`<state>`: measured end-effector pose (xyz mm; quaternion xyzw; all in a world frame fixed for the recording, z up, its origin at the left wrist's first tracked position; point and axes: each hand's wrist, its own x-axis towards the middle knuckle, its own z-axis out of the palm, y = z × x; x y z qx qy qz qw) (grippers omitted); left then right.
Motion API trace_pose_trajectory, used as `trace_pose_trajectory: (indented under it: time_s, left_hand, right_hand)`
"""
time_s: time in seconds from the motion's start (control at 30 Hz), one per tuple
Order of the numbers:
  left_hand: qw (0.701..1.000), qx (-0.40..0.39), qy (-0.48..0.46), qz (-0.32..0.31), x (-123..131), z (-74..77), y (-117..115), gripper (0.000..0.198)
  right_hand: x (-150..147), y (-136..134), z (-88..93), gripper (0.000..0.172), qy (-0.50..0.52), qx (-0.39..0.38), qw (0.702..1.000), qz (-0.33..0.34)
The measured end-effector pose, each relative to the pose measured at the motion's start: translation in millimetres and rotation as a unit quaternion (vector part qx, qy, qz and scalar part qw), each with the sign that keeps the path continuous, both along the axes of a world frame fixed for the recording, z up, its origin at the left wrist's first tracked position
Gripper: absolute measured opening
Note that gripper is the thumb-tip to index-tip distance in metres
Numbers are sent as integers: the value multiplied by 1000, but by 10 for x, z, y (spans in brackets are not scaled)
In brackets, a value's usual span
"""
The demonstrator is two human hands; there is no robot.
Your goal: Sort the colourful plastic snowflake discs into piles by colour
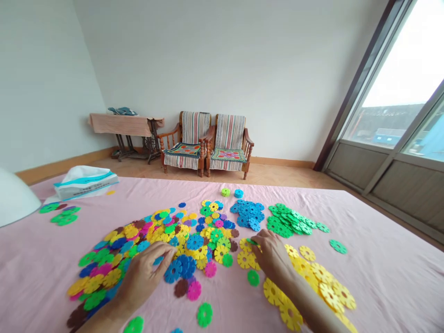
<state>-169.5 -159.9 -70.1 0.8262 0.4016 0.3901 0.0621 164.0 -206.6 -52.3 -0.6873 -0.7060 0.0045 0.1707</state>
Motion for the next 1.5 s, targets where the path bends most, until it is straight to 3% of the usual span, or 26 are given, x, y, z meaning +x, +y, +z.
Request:
trace_pose_trajectory:
  time_s: [0.13,0.27,0.37,0.47,0.57,0.73,0.83,1.0,1.2,1.37,1.5]
  left_hand:
    - [1000,5,-2,-6,-3,-18,17,18]
    - [1000,4,-5,2,1,-9,29,20]
    - [1000,-1,-4,9,-4,-9,41,21]
    - [1000,-7,-1,10,-6,-11,49,22]
    - [1000,-11,-3,15,0,-8,52,22]
    - [999,-16,-14,25,1,1,49,22]
    - [999,-21,-18,29,2,6,45,21]
    - [999,-37,-16,22,13,15,32,22]
    - [999,-43,-15,21,0,12,27,23]
    - [998,-56,-9,16,1,19,25,22]
    - [998,-54,-14,17,10,38,27,22]
  right_hand:
    - [236,73,-24,27,45,45,996,-62]
    - [763,297,-32,18,93,37,981,-167]
    - [1106,427,-1,22,106,38,969,-220]
    - [1211,431,44,31,113,53,958,-259]
    - [1038,329,53,28,118,53,967,-218]
    - [534,16,27,15,135,-16,989,-51]
    - [389,-194,76,6,93,-73,993,24]
    - [383,-333,139,17,2,-131,991,14]
    - [451,-259,116,13,40,-130,991,15]
    - [547,-64,255,6,166,-155,972,55]
    - [580,295,215,11,289,-101,952,13]
